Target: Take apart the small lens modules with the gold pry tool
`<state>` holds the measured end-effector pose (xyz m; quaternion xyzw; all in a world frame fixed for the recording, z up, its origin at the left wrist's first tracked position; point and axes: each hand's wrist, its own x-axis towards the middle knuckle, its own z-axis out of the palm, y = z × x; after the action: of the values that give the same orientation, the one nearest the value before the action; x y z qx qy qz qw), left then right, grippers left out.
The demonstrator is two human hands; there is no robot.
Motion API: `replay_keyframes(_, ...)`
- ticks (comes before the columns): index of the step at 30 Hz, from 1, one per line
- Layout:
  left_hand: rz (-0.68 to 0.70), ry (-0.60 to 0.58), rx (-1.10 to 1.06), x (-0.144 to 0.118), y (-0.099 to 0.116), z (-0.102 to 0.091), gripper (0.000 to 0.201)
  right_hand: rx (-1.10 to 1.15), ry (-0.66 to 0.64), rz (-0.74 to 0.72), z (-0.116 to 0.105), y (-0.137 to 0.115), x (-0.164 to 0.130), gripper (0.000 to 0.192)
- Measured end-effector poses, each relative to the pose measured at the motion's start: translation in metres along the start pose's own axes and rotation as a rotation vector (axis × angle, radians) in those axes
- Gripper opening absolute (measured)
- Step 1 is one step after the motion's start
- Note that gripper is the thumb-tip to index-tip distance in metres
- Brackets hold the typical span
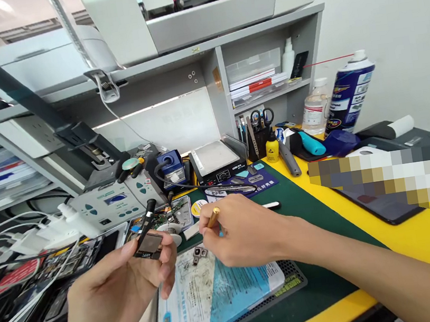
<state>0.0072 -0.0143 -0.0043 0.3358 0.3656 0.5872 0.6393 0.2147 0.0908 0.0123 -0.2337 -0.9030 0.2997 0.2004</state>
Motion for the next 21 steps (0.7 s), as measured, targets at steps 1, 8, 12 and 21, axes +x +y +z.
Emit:
replay_keyframes(1, -0.001, 0.002, 0.002, -0.0003, 0.0003, 0.0, 0.034, -0.007, -0.006, 0.0, 0.0004, -0.0001, -0.0002, 0.014)
replay_keyframes(8, 0.003, 0.006, 0.0, -0.0003, 0.0008, 0.0004, 0.035, -0.027, -0.016, -0.01, 0.0004, -0.0013, 0.0005, 0.014)
replay_keyframes(12, 0.007, 0.007, -0.002, 0.0008, 0.0009, 0.0001, 0.035, -0.032, -0.034, -0.01, -0.0008, -0.0017, 0.0009, 0.014)
replay_keyframes(21, -0.006, 0.015, 0.003, -0.0012, 0.0002, -0.0012, 0.034, 0.021, -0.004, 0.048, -0.005, -0.0015, -0.0016, 0.014)
